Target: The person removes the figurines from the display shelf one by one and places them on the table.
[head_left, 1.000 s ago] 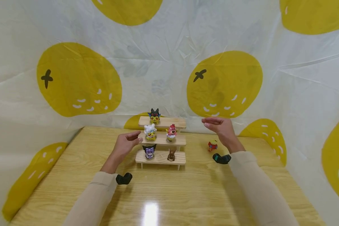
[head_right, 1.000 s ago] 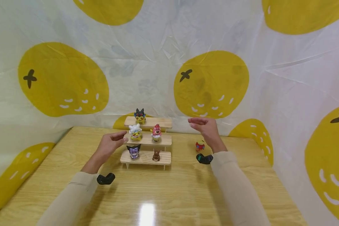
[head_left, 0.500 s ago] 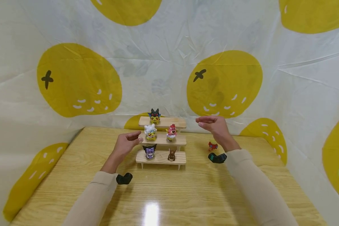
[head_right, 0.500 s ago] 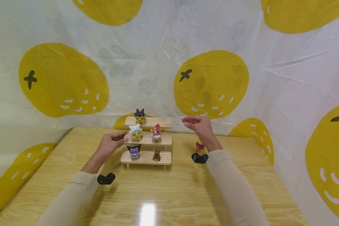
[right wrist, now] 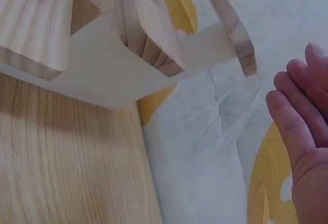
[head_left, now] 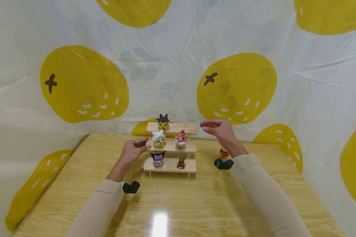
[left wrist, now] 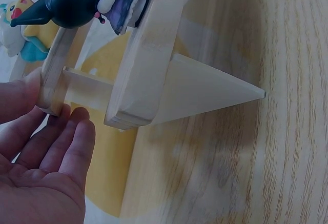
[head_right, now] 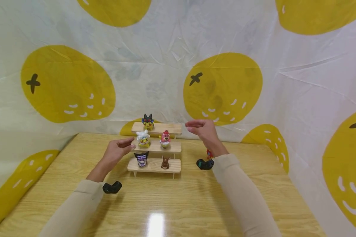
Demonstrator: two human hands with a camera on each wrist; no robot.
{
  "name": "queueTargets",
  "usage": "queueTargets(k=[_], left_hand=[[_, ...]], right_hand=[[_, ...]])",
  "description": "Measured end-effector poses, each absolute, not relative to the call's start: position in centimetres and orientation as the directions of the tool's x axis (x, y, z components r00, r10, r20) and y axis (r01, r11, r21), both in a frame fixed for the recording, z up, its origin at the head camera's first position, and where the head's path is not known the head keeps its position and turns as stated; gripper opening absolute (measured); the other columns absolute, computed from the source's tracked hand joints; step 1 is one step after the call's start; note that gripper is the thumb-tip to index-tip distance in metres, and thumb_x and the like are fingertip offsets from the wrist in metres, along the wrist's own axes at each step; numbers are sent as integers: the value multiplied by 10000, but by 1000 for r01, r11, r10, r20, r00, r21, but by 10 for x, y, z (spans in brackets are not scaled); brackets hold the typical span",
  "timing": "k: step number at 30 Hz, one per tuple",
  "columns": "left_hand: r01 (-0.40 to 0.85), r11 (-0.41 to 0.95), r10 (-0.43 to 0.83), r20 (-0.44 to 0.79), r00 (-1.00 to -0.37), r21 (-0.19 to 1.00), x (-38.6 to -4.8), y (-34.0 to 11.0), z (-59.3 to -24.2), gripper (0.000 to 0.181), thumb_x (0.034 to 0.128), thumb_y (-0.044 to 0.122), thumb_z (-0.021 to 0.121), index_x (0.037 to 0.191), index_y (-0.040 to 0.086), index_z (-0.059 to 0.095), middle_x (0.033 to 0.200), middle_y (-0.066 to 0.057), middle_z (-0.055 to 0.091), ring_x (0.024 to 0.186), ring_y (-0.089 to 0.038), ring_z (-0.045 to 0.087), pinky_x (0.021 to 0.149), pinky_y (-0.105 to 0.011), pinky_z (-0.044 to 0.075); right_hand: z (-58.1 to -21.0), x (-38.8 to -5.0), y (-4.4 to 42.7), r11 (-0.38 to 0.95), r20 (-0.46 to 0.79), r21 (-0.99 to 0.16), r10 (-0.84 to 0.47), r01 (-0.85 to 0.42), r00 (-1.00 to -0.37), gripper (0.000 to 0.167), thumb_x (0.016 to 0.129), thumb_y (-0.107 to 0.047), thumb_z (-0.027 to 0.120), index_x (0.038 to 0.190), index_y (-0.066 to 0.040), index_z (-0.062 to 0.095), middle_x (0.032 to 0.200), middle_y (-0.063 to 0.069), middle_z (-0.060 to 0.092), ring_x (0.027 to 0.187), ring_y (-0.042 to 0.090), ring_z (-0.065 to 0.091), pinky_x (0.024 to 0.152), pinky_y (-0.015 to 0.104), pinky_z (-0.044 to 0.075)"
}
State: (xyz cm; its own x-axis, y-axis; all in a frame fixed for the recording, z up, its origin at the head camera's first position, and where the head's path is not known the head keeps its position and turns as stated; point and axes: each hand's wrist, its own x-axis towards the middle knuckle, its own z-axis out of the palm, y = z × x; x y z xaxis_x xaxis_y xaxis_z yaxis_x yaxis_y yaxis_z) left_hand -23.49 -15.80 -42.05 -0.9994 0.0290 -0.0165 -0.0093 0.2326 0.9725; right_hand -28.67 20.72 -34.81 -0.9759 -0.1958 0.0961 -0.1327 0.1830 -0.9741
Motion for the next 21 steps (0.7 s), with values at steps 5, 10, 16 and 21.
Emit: queueTargets(k=[5, 10, 16, 21], left_hand=[[-8, 252, 12, -12, -1000, 968, -236, -158, -423, 504, 1017, 155, 689, 1487, 23, 568, 1510, -203, 582, 1417, -351, 552, 1163, -464, 512], [-18, 246, 16, -22, -1000, 969, -235, -159, -424, 501, 1021, 145, 683, 1495, 37, 563, 1514, -195, 581, 1413, -339, 560, 1152, -452, 522], [-12, 241, 4, -14, -1000, 970, -234, -160, -421, 505, 1019, 137, 681, 1496, 22, 557, 1512, -206, 579, 1411, -347, 559, 1146, -453, 525], [-34, 240, 3, -35, -999, 970, -235, -159, -422, 495, 1020, 131, 679, 1494, 43, 566, 1522, -195, 574, 1427, -333, 546, 1160, -450, 515]], right_hand=[[-346, -288, 199, 199, 112, -968, -209, -154, -971, 351, 981, -68, 721, 1301, 72, 687, 1130, -13, 810, 1047, 49, 736, 920, 136, 591], [-342, -289, 190, 230, 101, -962, -210, -149, -972, 323, 975, -82, 733, 1276, 34, 717, 1217, 102, 784, 1072, 79, 734, 953, 171, 593], [-337, -290, 178, 257, 87, -955, -223, -145, -971, 323, 979, -110, 735, 1283, 0, 725, 1297, 171, 740, 1084, 74, 724, 1046, 268, 584], [-334, -289, 171, 239, 83, -961, -224, -137, -971, 323, 973, -77, 733, 1280, 24, 720, 1321, 234, 709, 1114, 148, 739, 979, 218, 599]])
